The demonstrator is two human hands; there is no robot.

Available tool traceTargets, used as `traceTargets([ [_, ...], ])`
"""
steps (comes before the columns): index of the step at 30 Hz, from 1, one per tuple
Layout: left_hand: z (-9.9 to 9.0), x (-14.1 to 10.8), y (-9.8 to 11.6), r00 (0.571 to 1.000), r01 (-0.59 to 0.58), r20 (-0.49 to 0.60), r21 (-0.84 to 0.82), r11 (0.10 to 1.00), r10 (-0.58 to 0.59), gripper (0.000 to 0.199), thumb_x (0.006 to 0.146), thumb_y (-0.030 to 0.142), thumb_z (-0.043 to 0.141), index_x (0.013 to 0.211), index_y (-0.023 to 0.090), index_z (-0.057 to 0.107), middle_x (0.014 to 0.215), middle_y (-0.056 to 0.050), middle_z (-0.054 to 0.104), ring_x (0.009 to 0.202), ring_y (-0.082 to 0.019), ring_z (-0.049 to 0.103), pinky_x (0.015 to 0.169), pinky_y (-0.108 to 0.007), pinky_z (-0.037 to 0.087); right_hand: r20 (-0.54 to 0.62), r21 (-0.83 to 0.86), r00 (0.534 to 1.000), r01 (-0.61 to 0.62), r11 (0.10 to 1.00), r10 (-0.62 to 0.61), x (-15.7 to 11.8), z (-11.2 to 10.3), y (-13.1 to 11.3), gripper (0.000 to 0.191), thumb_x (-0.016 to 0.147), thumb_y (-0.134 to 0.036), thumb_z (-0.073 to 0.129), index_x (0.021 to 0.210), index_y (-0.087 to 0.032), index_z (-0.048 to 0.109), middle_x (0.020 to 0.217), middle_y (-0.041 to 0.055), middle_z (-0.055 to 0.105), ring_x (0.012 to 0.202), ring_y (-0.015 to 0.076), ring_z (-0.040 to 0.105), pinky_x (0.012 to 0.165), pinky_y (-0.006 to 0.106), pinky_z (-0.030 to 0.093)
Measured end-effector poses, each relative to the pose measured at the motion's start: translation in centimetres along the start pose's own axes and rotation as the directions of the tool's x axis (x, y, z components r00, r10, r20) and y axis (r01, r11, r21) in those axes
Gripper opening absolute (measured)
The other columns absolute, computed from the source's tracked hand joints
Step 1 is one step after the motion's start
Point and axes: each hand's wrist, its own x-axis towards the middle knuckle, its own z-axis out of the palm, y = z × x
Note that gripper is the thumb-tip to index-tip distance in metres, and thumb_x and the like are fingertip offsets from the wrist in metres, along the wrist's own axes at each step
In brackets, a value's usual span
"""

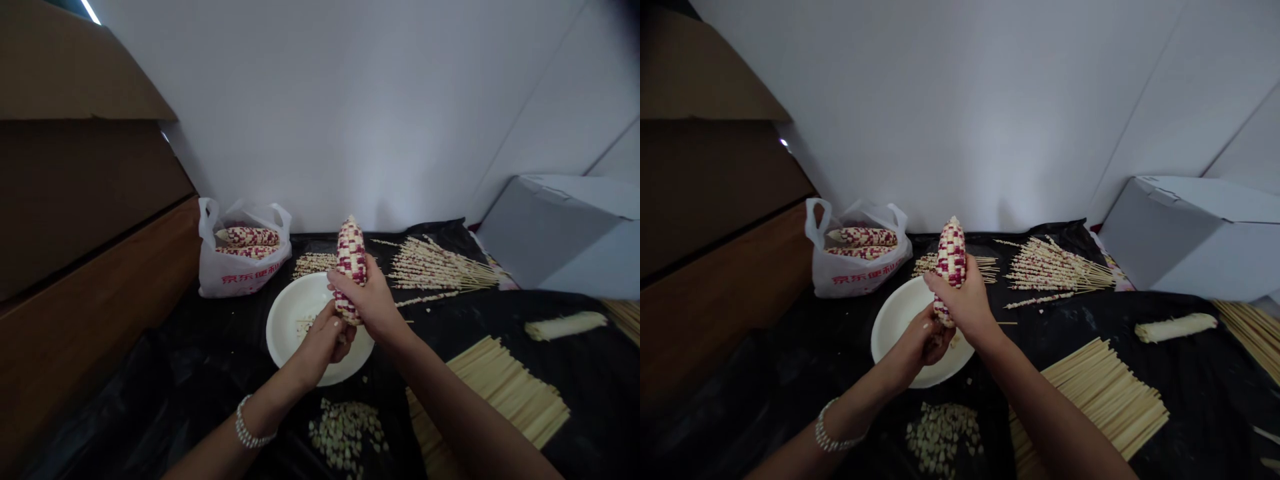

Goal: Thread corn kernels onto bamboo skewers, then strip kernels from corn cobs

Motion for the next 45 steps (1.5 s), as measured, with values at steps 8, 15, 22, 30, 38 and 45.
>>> traceTargets([
  [8,0.3,-0.2,1.4,0.997,0.057,0.051,-0.063,0.996,-0.053,0.013,0.081,0.030,0.049,0.086,0.020,0.044,0.061,0.006,0.044,0.040,-0.004,0.024,0.040,-0.020,0.015,0.007,0.060,1.000,-0.008,0.998,0.007,0.1,-0.2,-0.4,0.042,0.066,-0.039,0.080,0.095,-0.024,0.052,0.083,0.0023,0.064,0.072,0.0198,0.064,0.065,0.035,0.051],
  [15,-0.2,0.3,-0.4,1.000,0.023,-0.016,0.031,0.999,-0.023,0.016,0.081,0.034,0.048,0.090,0.020,0.046,0.062,0.006,0.043,0.044,-0.006,0.030,0.041,-0.019,0.021,-0.037,-0.106,0.998,0.037,0.994,-0.041,-0.1,0.2,-0.2,0.046,0.065,-0.040,0.077,0.099,-0.023,0.052,0.086,0.0012,0.064,0.075,0.0198,0.063,0.070,0.036,0.051],
  [22,0.8,0.1,0.5,0.985,0.074,-0.151,-0.056,0.996,-0.082,0.018,0.070,0.024,0.054,0.086,0.020,0.046,0.055,0.008,0.039,0.041,-0.005,0.026,0.042,-0.020,0.016,-0.009,-0.035,1.000,0.017,0.999,-0.017,-0.3,0.4,0.1,0.045,0.064,-0.037,0.078,0.098,-0.022,0.052,0.083,0.0007,0.064,0.073,0.0188,0.063,0.068,0.034,0.051],
  [30,-0.1,-0.4,2.1,0.977,0.207,0.123,-0.367,0.907,-0.173,0.018,0.072,0.023,0.052,0.089,0.017,0.048,0.073,0.002,0.051,0.044,-0.003,0.028,0.046,-0.022,0.016,-0.055,0.067,0.998,0.008,0.998,-0.004,0.3,-0.3,0.0,0.047,0.063,-0.042,0.080,0.096,-0.023,0.053,0.083,0.0006,0.065,0.069,0.0184,0.065,0.064,0.033,0.052],
  [38,0.5,-0.5,2.1,0.985,0.170,0.061,-0.264,0.949,-0.159,0.013,0.081,0.031,0.049,0.083,0.018,0.044,0.063,0.006,0.043,0.042,-0.003,0.024,0.045,-0.022,0.014,-0.079,-0.087,0.994,0.067,0.994,-0.074,0.1,-0.1,0.5,0.046,0.064,-0.041,0.078,0.100,-0.025,0.053,0.086,0.0015,0.065,0.075,0.0204,0.064,0.070,0.036,0.051],
  [45,0.9,-0.5,1.5,0.993,0.104,-0.028,-0.181,0.978,-0.111,0.017,0.074,0.030,0.051,0.084,0.020,0.043,0.059,0.008,0.039,0.041,-0.004,0.023,0.043,-0.021,0.013,-0.069,-0.064,0.994,0.078,0.995,-0.083,-0.2,0.5,0.7,0.045,0.066,-0.041,0.078,0.099,-0.024,0.053,0.085,0.0004,0.064,0.075,0.0197,0.064,0.070,0.035,0.052],
])
